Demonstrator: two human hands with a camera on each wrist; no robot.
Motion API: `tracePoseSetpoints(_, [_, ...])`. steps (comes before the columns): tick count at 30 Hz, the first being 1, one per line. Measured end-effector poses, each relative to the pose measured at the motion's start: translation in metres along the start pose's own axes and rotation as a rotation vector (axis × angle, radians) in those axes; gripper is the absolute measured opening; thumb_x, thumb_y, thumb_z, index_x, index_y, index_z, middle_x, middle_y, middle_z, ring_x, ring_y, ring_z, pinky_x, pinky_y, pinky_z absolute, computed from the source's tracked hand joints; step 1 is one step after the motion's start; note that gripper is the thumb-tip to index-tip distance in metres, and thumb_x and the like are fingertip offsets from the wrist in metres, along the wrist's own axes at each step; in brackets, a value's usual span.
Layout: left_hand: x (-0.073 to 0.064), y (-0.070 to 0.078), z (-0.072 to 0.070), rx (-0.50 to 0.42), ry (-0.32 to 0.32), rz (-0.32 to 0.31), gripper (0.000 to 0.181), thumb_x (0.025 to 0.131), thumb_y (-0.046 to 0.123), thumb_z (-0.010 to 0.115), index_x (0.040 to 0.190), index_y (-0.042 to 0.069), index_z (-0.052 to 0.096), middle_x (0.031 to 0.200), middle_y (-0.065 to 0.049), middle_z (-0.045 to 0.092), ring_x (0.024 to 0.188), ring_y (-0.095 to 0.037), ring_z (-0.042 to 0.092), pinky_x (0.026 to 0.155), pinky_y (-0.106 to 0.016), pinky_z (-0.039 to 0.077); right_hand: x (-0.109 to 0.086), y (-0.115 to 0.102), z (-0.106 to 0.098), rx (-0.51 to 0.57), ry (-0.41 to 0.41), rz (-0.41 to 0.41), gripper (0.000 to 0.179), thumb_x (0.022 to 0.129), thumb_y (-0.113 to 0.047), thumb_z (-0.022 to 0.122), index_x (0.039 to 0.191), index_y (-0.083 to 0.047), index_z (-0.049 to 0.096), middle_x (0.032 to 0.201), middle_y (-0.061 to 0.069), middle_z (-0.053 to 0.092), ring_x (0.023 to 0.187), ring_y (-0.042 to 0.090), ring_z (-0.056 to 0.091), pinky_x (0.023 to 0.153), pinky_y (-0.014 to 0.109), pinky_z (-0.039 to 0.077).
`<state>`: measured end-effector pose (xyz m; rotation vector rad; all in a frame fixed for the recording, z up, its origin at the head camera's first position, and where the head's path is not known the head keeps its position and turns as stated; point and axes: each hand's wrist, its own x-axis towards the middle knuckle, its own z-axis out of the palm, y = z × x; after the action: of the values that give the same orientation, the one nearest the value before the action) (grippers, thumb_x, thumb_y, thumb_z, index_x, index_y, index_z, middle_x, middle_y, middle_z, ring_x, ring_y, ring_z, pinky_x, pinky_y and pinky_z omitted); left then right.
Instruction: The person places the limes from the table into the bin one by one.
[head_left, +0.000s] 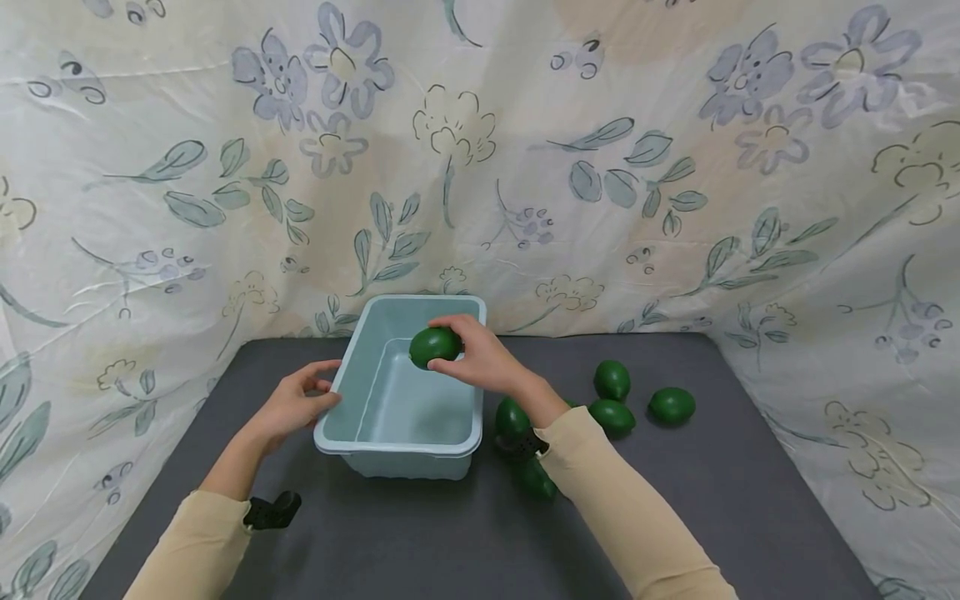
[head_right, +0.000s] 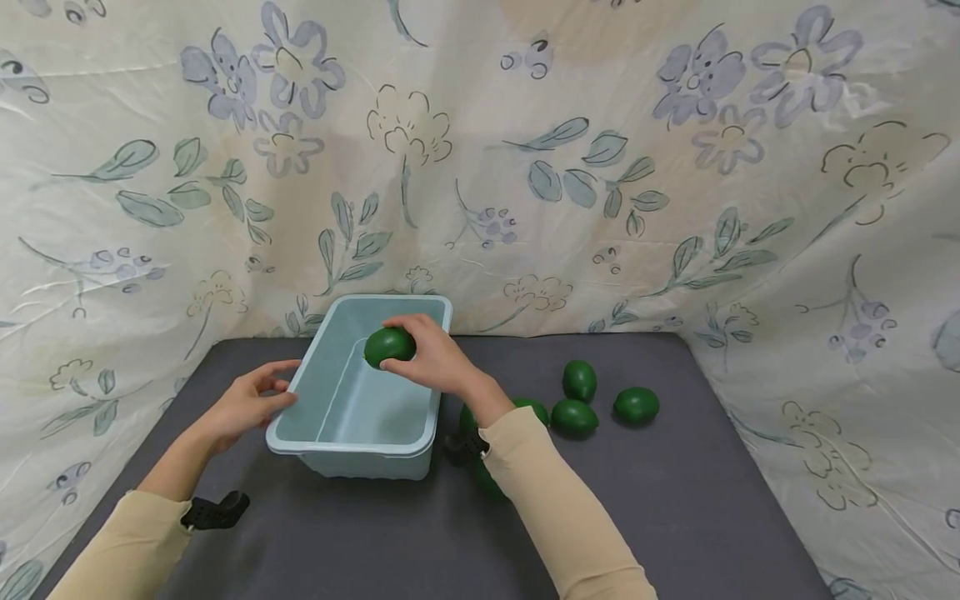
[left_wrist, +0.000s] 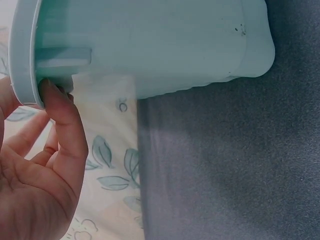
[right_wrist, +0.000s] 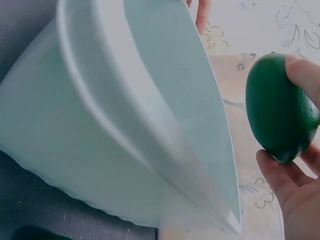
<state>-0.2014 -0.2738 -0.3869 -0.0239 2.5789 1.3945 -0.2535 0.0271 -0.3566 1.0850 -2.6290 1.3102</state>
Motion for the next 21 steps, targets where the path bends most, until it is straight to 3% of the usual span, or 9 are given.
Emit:
tracePoseSetpoints(10, [0.000, 0.000, 0.000, -0.001, -0.001, 0.008, 0.062, 0.089, 0.014, 0.058, 0.144, 0.012, 0.028, 0.108, -0.019, 0.049, 0.079, -0.021, 0.057, 0.064, -0.033, 0.052, 0.005, -0.003, 0.007, -0.050, -0.017, -0.045, 0.053, 0.083, -0.025, 0.067, 0.131, -0.012, 0.046, 0.128, 0.007, 0.044, 0.104, 0.016, 0.048, 0.081, 0.029, 0.046])
tracePoseSetpoints(17, [0.001, 0.000, 0.000, 0.003, -0.006, 0.004, 0.063, 0.089, 0.015, 0.058, 0.144, 0.012, 0.028, 0.108, -0.018, 0.049, 0.079, -0.021, 0.056, 0.064, -0.033, 0.051, 0.002, -0.005, 0.001, -0.072, -0.015, -0.033, 0.059, 0.088, -0.030, 0.062, 0.140, -0.016, 0.038, 0.142, 0.003, 0.036, 0.130, 0.017, 0.036, 0.100, 0.037, 0.036])
tracePoseSetpoints(21, [0.001, 0.001, 0.000, 0.008, -0.005, -0.001, 0.063, 0.089, 0.015, 0.058, 0.144, 0.011, 0.028, 0.109, -0.018, 0.049, 0.080, -0.020, 0.056, 0.064, -0.033, 0.051, -0.002, -0.003, -0.005, -0.097, 0.004, -0.049, 0.060, 0.087, -0.030, 0.062, 0.140, -0.017, 0.037, 0.143, 0.001, 0.035, 0.131, 0.016, 0.035, 0.101, 0.037, 0.036])
